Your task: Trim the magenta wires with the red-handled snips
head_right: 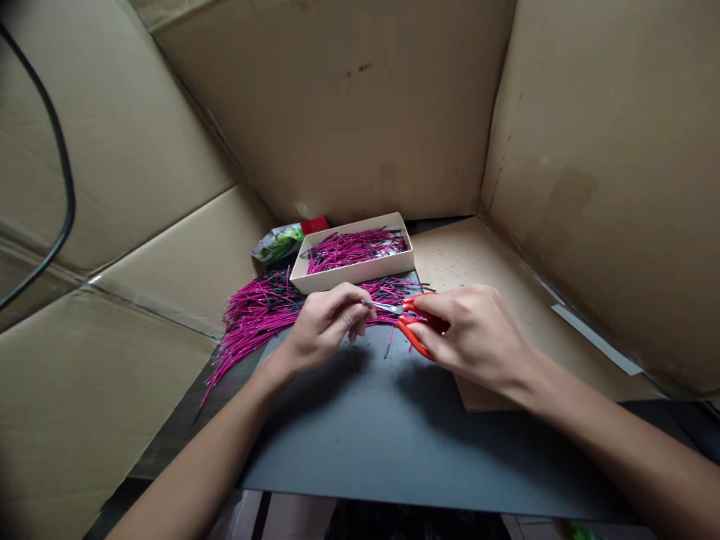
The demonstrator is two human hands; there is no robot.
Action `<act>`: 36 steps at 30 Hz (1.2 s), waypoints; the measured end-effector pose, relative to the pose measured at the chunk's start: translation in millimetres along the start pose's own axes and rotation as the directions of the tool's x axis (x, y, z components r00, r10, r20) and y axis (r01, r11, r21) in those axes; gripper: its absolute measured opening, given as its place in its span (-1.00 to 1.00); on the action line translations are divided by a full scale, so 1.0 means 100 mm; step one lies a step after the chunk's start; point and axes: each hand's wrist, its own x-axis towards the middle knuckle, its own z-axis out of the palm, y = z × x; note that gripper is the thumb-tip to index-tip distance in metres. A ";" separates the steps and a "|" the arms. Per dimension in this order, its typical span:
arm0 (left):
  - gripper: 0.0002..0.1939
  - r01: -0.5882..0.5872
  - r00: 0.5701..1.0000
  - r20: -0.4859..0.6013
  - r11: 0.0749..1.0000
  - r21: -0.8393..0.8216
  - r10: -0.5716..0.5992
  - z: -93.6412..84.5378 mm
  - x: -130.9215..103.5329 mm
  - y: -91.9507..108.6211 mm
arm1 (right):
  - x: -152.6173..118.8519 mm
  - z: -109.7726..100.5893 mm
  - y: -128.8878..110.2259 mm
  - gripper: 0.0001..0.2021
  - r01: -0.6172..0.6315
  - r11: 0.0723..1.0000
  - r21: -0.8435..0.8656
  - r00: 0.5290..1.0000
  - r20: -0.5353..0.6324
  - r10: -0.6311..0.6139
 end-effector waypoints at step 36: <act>-0.77 -0.044 0.999 -0.004 0.999 -0.030 0.044 -0.02 0.02 0.04 | 0.02 0.00 0.01 -0.85 -0.029 0.999 -0.044 1.000 -0.005 0.029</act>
